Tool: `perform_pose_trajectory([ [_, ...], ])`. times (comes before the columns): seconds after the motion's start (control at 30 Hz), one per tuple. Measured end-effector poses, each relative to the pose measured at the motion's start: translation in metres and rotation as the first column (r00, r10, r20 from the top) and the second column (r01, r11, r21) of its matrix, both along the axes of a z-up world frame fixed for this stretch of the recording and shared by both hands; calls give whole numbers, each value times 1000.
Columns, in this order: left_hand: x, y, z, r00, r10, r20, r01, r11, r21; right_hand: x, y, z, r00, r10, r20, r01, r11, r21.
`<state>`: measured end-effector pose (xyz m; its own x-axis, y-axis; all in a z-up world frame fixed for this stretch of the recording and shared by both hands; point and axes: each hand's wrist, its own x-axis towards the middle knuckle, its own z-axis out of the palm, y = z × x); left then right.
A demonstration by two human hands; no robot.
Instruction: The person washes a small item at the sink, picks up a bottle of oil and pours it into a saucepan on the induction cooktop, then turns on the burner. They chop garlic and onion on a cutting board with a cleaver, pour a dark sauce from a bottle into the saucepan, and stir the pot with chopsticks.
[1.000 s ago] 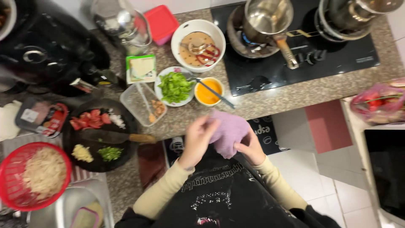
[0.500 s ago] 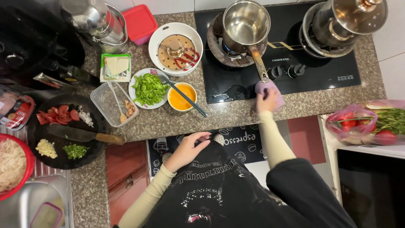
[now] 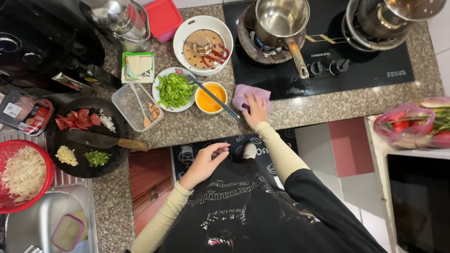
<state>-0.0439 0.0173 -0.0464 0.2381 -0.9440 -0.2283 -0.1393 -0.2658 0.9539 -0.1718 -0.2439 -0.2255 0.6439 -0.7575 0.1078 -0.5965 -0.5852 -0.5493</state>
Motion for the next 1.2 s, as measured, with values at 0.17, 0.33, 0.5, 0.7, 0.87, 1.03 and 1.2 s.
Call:
perform_pose_trajectory([
  [0.17,8,27,-4,999,-38,1,38,999,32,-38,15,20,980,195,48,-198,979,51],
  [0.33,22,51,-13,997,-70,15,69,997,37,-95,0,3,987,153,37,-158,964,214],
  [0.5,35,78,-13,999,18,-33,-14,995,101,-107,10,-11,877,-481,4,480,875,63],
  [0.7,41,111,-32,996,52,-74,-43,992,117,-16,97,-11,824,-564,-59,561,826,-56],
  [0.87,54,128,-35,992,64,-111,-47,987,152,33,159,-1,902,-420,-96,417,907,-53],
  [1.03,63,137,-42,997,45,-69,-40,997,70,75,209,8,977,-211,-12,208,973,-101],
  [1.2,65,136,-34,999,16,-37,-13,997,75,102,220,-8,986,169,16,-169,969,179],
])
